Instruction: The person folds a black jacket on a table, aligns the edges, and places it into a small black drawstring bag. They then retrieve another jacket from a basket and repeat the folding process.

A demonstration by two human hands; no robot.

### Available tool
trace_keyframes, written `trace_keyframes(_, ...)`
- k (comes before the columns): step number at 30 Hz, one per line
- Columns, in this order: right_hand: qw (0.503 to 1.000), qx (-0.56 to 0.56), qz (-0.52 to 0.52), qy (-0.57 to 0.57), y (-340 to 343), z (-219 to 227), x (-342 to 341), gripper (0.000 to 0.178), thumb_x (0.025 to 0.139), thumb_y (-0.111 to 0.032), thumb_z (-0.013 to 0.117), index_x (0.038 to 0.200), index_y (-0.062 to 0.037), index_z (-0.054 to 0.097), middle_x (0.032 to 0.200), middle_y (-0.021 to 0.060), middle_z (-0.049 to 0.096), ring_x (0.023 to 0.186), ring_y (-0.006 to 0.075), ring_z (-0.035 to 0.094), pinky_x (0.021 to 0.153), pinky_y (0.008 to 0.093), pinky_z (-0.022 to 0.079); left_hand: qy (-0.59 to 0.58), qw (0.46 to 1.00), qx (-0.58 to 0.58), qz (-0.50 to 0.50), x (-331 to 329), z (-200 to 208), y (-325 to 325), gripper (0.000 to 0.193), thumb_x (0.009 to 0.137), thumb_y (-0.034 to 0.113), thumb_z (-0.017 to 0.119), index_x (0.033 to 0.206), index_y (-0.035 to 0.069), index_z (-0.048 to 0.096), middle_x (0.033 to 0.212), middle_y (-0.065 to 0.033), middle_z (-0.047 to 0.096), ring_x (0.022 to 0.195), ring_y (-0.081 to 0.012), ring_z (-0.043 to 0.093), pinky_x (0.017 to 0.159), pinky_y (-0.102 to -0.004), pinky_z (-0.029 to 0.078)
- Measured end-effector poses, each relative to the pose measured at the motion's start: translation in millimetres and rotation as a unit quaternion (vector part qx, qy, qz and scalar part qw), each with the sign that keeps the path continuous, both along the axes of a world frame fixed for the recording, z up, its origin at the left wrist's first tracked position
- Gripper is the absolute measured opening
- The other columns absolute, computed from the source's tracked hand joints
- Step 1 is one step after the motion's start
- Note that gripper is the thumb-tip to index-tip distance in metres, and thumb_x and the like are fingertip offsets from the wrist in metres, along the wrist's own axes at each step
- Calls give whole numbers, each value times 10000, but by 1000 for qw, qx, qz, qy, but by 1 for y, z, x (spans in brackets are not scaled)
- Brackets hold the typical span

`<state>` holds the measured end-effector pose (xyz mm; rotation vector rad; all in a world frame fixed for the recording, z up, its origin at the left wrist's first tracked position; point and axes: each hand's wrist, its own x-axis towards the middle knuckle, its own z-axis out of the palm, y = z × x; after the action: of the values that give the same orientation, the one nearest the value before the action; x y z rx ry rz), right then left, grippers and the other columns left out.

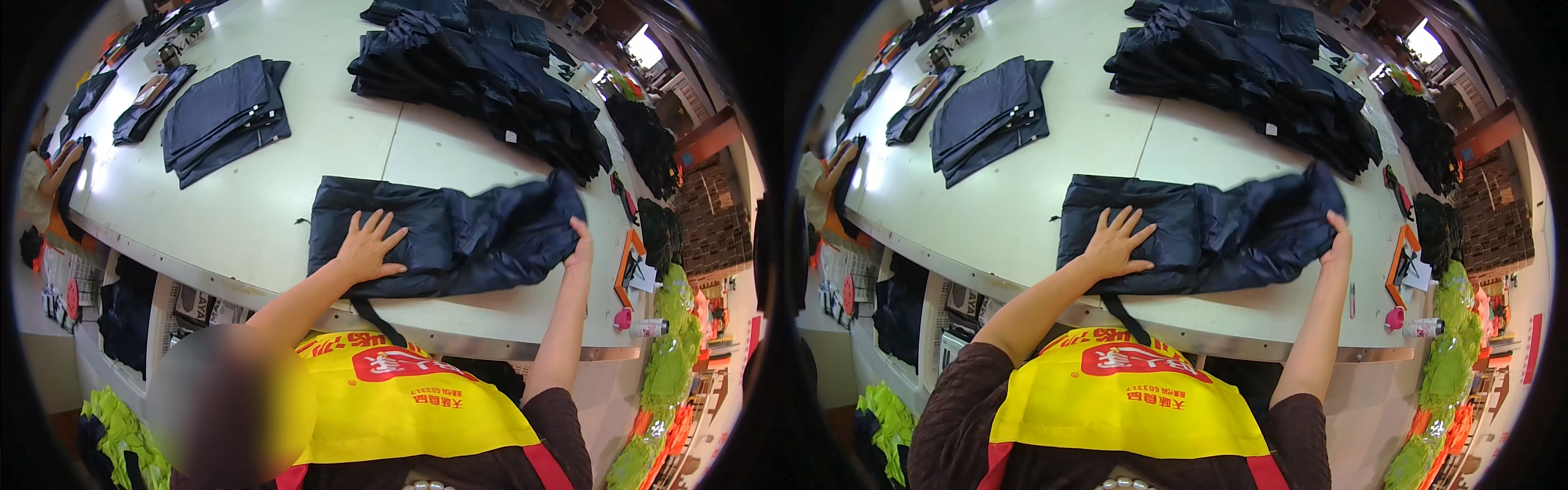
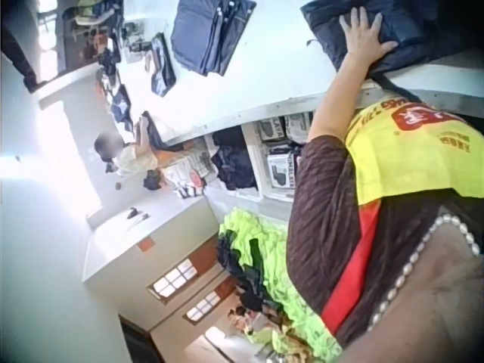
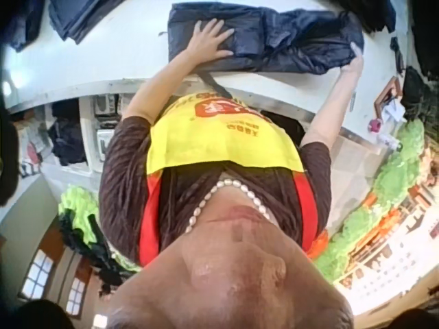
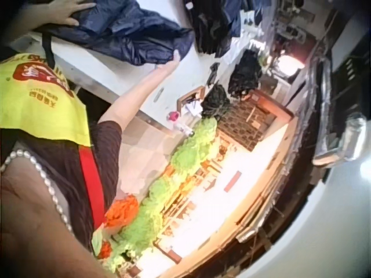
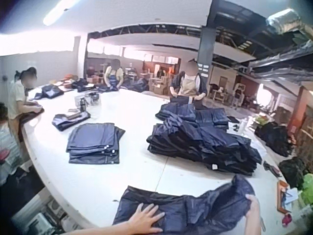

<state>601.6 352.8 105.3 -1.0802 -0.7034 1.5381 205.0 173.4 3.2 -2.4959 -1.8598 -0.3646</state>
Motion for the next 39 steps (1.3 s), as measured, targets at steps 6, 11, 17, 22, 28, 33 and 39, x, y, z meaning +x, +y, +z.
trace_keyframes(6, 885, 211, 249, -332, -130, 62, -251, 357, 637, -189, 755, 885, 10, 593, 837, 100, 641, 723, 203, 617, 627, 318, 512, 1, 996, -61, 69, 13, 0, 3, 747, 764, 623, 528, 1365, 191, 424, 1415, -162, 359, 1335, -336, 269, 1046, -611, 142)
trace_keyframes(11, 589, 312, 365, -651, -187, -54, -375, 526, 622, -356, 768, 919, -11, 505, 791, 160, 632, 814, 301, 637, 861, 512, 395, -104, 980, -156, 66, 19, 2, -6, 689, 790, 578, 522, 1356, 195, 435, 1406, -148, 378, 1321, -318, 300, 1065, -555, 157)
trace_keyframes(17, 410, 442, 301, -739, -204, -90, -396, 390, 699, -327, 707, 928, -69, 524, 788, 105, 639, 784, 266, 618, 957, 533, 282, -370, 886, -278, -20, 2, -12, -56, 620, 822, 525, 514, 1345, 199, 448, 1395, -132, 400, 1304, -296, 337, 1088, -487, 175)
trace_keyframes(22, 339, 607, 311, -647, -205, -96, -369, 83, 785, -144, 519, 724, -109, 563, 667, 112, 622, 738, 246, 610, 970, 465, 297, -314, 825, -458, -106, -4, 7, -104, 527, 855, 457, 507, 1314, 200, 481, 1345, -128, 453, 1247, -280, 410, 1078, -420, 239)
trace_keyframes(28, 312, 690, 367, -540, -165, -69, -241, 39, 765, -142, 551, 795, -119, 563, 741, 22, 510, 839, 184, 521, 992, 549, 295, -346, 932, -7, -106, -45, 102, -75, 444, 749, 250, 708, 1138, 71, 593, 1081, -150, 615, 1011, -336, 579, 852, -396, 466)
trace_keyframes(33, 277, 590, 422, -630, -156, -19, -205, 159, 754, -145, 573, 910, -112, 563, 987, 76, 616, 1062, 253, 547, 948, 528, 379, -56, 998, -4, -23, -40, 35, -36, 827, 710, 658, 569, 1351, 154, 430, 1403, -146, 379, 1335, -340, 268, 1019, -632, 180)
trace_keyframes(39, 664, 322, 402, -543, -114, 40, -293, 315, 764, -276, 643, 976, -52, 581, 813, 159, 642, 785, 336, 635, 690, 422, 493, 3, 999, -36, -13, -24, 22, -44, 756, 744, 652, 530, 1332, 180, 470, 1405, -112, 394, 1344, -328, 257, 972, -695, 179)
